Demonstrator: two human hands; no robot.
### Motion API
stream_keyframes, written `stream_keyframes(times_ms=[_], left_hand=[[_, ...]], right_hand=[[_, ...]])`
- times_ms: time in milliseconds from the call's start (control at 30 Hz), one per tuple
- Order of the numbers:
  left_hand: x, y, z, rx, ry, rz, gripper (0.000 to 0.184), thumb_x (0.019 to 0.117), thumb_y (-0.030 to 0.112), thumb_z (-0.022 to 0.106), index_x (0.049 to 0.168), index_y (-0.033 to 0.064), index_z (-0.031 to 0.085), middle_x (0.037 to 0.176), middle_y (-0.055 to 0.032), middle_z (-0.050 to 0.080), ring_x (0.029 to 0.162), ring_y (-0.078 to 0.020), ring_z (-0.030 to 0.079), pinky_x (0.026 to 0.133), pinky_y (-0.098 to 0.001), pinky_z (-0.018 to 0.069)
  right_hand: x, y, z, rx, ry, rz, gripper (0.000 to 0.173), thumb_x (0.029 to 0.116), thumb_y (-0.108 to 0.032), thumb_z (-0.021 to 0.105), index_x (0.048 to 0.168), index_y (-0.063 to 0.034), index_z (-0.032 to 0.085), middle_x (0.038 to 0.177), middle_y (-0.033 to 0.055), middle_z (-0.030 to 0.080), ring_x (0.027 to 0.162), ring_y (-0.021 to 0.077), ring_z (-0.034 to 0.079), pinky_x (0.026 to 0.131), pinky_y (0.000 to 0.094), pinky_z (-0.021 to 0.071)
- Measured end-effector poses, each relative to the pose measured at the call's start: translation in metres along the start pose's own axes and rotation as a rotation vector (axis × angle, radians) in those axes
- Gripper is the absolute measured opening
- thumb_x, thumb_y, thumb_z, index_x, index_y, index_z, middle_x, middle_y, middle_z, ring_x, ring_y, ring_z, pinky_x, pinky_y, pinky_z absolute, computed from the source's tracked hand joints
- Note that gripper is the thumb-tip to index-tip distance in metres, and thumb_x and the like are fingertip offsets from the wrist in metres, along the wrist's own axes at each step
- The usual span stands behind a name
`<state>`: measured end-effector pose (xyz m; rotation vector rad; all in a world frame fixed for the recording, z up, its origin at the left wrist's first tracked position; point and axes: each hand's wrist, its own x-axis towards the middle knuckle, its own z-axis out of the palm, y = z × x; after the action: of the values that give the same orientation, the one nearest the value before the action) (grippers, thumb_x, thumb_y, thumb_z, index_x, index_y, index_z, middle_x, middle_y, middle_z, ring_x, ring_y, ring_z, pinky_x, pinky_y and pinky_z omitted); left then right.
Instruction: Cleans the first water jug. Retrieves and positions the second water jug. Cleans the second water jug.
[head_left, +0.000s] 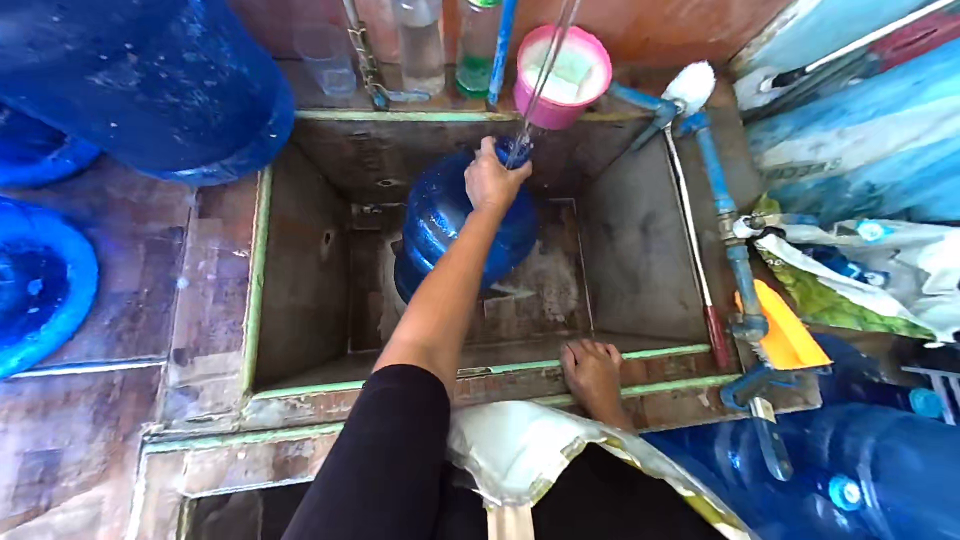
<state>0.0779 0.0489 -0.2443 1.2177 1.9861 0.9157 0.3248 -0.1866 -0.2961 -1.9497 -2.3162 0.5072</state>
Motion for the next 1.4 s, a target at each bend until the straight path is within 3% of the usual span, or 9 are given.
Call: stream_keyframes(times_ms=[100,267,400,633,733,867,1000,1200,1400], left_hand=[[-0.012,-0.011,-0.009,-0.085,-0.324,0.156,0.078,0.0822,0.028,0.086,0.146,0.0033,0.049,0.132,-0.024,0.063,0.125,-0.0378,0.061,0.107,-0.0584,0.0466],[-0.052,-0.01,0.018,-0.035,0.005,0.079,0.075,0.0831,0.038,0.084,0.14,0.0009,0.053,0.127,-0.0251,0.065,0.122,-0.042,0.06,0.104,-0.0573,0.0467],[-0.052,-0.017,-0.011,-0.051,-0.357,0.171,0.08,0.0819,0.024,0.086,0.148,0.0017,0.047,0.133,-0.0269,0.061,0.126,-0.0398,0.059,0.107,-0.0595,0.046],[-0.129,-0.076,-0.062,-0.186,-0.451,0.177,0.075,0.0789,0.008,0.086,0.144,0.0044,0.049,0.138,-0.0209,0.059,0.129,-0.0327,0.057,0.108,-0.0536,0.0467],[-0.143,-0.091,-0.116,-0.005,-0.617,0.17,0.075,0.0824,-0.002,0.079,0.15,0.0065,0.049,0.155,-0.0172,0.046,0.145,-0.0358,0.042,0.117,-0.0612,0.0309],[-0.096,-0.125,-0.178,-0.002,-0.773,-0.025,0.031,0.1025,0.0,0.049,0.129,-0.0012,0.065,0.129,-0.0179,0.066,0.12,-0.0282,0.062,0.105,-0.0475,0.0471],[-0.012,-0.213,-0.168,0.286,-0.435,-0.313,0.035,0.1058,0.019,0.054,0.129,-0.0053,0.062,0.13,-0.0319,0.061,0.124,-0.0476,0.058,0.104,-0.0665,0.0429],[0.028,-0.318,-0.105,0.353,-0.41,-0.574,0.05,0.1048,0.027,0.057,0.138,-0.0096,0.052,0.139,-0.0327,0.055,0.131,-0.0471,0.054,0.108,-0.0621,0.0423],[0.097,-0.396,-0.06,0.522,-0.287,-0.399,0.057,0.1035,0.03,0.058,0.148,-0.0018,0.045,0.153,-0.0317,0.042,0.137,-0.0501,0.047,0.11,-0.0666,0.0407]], right_hand=[[0.004,-0.003,-0.004,0.016,-0.092,0.023,0.038,0.105,-0.021,0.047,0.105,0.0026,0.076,0.106,0.0228,0.074,0.109,0.0433,0.068,0.109,0.0653,0.035],[0.011,-0.008,-0.008,0.031,-0.201,-0.006,0.034,0.1063,-0.018,0.048,0.11,0.0034,0.075,0.11,0.0238,0.074,0.111,0.0436,0.067,0.108,0.0628,0.0377],[0.017,-0.01,-0.013,0.022,-0.291,-0.027,0.036,0.1081,-0.02,0.046,0.114,0.0022,0.073,0.115,0.0234,0.073,0.115,0.0425,0.066,0.105,0.0599,0.041],[0.045,-0.005,-0.023,0.242,-0.425,0.015,0.042,0.1062,-0.016,0.054,0.144,0.004,0.054,0.127,0.0271,0.065,0.114,0.0403,0.065,0.102,0.0551,0.0493],[0.042,-0.002,-0.021,0.141,-0.453,-0.022,0.036,0.1059,-0.016,0.054,0.133,0.0068,0.062,0.129,0.03,0.064,0.119,0.045,0.063,0.106,0.0608,0.0441],[0.029,-0.019,-0.021,-0.03,-0.447,0.063,0.035,0.1096,-0.016,0.044,0.124,0.0018,0.07,0.124,0.0251,0.07,0.121,0.0426,0.064,0.111,0.0621,0.038],[0.022,-0.018,-0.006,0.034,-0.253,0.145,0.028,0.1047,-0.012,0.053,0.119,0.0002,0.073,0.113,0.024,0.074,0.111,0.0449,0.068,0.102,0.0662,0.0434],[0.019,-0.021,0.003,0.023,-0.165,0.245,0.032,0.1016,-0.02,0.055,0.115,0.0026,0.073,0.106,0.0266,0.073,0.104,0.0491,0.068,0.095,0.0708,0.0451],[0.015,-0.02,0.009,-0.043,-0.044,0.205,0.045,0.0967,-0.03,0.049,0.103,0.0074,0.075,0.094,0.0263,0.074,0.092,0.0488,0.07,0.086,0.0684,0.0495]])
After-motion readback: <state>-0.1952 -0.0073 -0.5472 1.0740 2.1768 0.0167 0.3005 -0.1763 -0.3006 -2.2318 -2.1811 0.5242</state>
